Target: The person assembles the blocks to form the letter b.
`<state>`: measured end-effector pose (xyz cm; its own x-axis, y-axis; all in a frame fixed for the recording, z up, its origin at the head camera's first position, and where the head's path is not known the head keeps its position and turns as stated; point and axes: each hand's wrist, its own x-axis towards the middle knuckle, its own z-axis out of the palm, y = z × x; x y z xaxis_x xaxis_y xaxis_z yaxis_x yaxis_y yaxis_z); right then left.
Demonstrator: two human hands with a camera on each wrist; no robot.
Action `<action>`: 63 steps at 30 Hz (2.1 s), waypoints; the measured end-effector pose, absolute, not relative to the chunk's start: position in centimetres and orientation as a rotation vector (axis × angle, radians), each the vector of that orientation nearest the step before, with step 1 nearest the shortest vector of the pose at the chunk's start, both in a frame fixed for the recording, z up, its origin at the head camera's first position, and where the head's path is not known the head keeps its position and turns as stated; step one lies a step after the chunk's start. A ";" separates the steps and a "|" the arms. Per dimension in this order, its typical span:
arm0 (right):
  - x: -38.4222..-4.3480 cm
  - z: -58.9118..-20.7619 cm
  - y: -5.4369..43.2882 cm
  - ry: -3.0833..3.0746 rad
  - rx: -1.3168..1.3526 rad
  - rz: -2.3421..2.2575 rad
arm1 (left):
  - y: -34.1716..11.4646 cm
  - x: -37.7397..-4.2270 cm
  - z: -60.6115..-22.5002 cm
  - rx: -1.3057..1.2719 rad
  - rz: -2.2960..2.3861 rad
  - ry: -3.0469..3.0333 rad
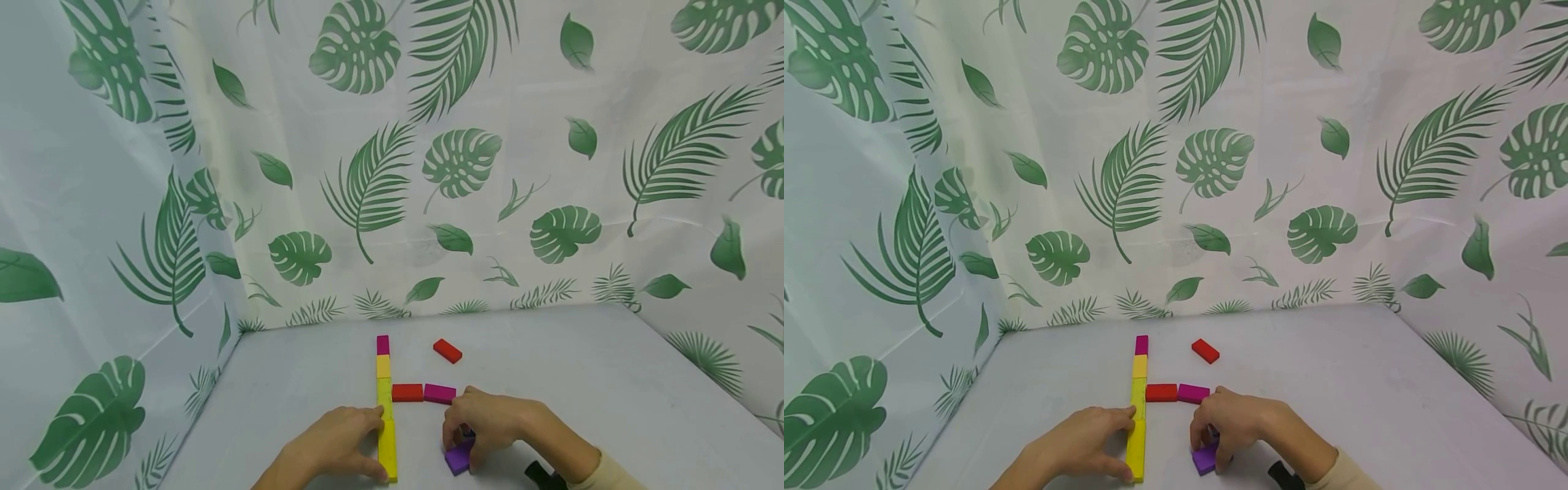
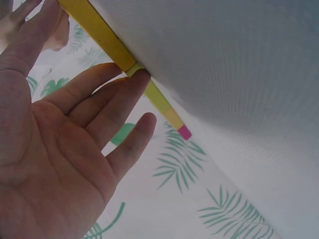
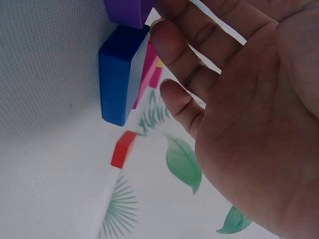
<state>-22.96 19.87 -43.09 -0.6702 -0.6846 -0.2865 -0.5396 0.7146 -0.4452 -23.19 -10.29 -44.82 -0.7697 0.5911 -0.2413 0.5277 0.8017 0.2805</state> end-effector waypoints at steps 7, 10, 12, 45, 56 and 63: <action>-22.8 -43.0 19.9 2.490 -0.935 -0.441 | -10.2 -23.0 -44.5 0.837 0.289 2.666; -22.8 -42.9 19.9 2.493 -0.939 -0.436 | -10.0 -22.9 -44.3 0.824 0.276 2.675; -22.7 -42.9 19.9 2.493 -0.941 -0.438 | -10.0 -22.9 -44.3 0.821 0.264 2.681; -24.3 -42.8 21.5 2.506 -1.001 -0.745 | -9.9 -22.7 -44.2 0.820 0.251 2.689; -27.3 -42.3 23.4 2.967 -1.018 -0.984 | -10.2 -22.8 -44.4 0.869 0.248 2.686; -29.6 -42.5 23.4 3.059 -0.919 -1.062 | -10.4 -22.8 -44.2 0.852 0.255 2.694</action>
